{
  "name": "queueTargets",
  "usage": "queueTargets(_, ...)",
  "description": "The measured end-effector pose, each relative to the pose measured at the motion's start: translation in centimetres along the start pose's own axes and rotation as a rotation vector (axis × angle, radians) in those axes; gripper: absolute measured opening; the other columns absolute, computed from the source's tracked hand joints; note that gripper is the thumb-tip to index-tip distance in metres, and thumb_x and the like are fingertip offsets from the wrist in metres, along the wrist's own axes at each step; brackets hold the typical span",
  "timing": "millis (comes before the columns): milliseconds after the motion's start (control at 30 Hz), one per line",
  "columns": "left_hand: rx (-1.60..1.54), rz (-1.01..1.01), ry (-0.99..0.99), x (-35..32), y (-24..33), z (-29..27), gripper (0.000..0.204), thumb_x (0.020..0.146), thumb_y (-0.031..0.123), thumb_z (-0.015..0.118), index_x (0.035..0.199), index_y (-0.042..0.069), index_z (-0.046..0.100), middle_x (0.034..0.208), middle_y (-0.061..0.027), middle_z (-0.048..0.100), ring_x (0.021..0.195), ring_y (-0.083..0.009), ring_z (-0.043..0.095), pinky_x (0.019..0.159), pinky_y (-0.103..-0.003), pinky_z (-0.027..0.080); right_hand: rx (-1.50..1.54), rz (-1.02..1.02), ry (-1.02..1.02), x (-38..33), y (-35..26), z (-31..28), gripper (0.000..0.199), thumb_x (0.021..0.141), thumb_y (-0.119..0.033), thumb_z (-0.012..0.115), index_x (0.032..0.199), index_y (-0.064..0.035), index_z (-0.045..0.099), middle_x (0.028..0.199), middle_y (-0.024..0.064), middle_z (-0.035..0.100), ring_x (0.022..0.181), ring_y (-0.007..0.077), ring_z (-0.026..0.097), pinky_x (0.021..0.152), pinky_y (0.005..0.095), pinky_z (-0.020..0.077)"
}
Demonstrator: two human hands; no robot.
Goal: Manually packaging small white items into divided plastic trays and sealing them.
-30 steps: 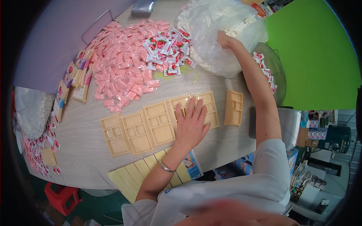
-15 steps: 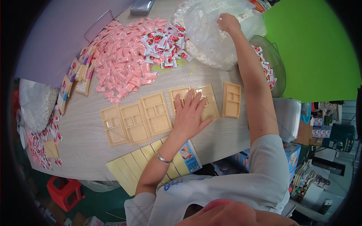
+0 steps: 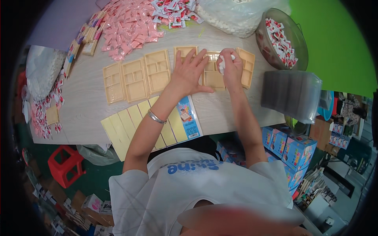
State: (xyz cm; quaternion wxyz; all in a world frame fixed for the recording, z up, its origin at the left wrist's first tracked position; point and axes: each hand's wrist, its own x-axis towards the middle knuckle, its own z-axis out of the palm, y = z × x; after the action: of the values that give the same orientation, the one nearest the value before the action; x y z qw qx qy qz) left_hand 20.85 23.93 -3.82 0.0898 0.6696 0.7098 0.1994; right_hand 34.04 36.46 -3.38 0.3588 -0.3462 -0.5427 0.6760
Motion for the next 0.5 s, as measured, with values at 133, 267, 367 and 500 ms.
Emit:
queueTargets(133,0.049,-0.006,0.041,-0.6,0.2,0.7,0.112,0.064,0.078,0.074,0.148,0.009,0.047,0.163,-0.0089,0.034,0.147,-0.0371,0.034,0.116,-0.071,0.019,-0.082,-0.162,-0.034,-2.4,2.4,-1.2,0.015,0.102,-0.016,0.063,0.095,-0.0028,0.064,0.085,0.0,0.064,0.075,0.0072,0.061,0.068,0.0232,0.0495)
queueTargets(267,0.06,-0.012,0.038,-0.7,0.4,0.8,0.113,0.064,0.078,0.074,0.149,0.009,0.047,0.163,-0.0087,0.034,0.148,-0.0367,0.034,0.116,-0.071,0.02,-0.123,-0.204,-0.015,-3.7,1.7,-0.8,0.015,0.102,-0.015,0.063,0.095,-0.0024,0.064,0.086,-0.0002,0.064,0.077,0.0068,0.06,0.07,0.0234,0.0492)
queueTargets(367,0.056,-0.009,0.036,-0.7,0.5,0.8,0.112,0.064,0.079,0.074,0.148,0.01,0.047,0.163,-0.0086,0.035,0.148,-0.0365,0.034,0.116,-0.071,0.02,-0.057,-0.249,-0.034,-4.0,2.0,-1.3,0.013,0.101,-0.014,0.064,0.094,-0.0027,0.064,0.086,0.0001,0.064,0.077,0.0067,0.06,0.07,0.0225,0.0484)
queueTargets(500,0.062,-0.011,0.045,-0.7,0.3,0.9,0.113,0.062,0.078,0.076,0.147,0.009,0.05,0.161,-0.0087,0.037,0.148,-0.0352,0.034,0.118,-0.07,0.019,0.03,-0.263,-0.068,-3.8,1.9,-1.7,0.016,0.102,-0.015,0.059,0.09,-0.0038,0.062,0.083,0.0009,0.063,0.071,0.0052,0.054,0.065,0.0202,0.0429)
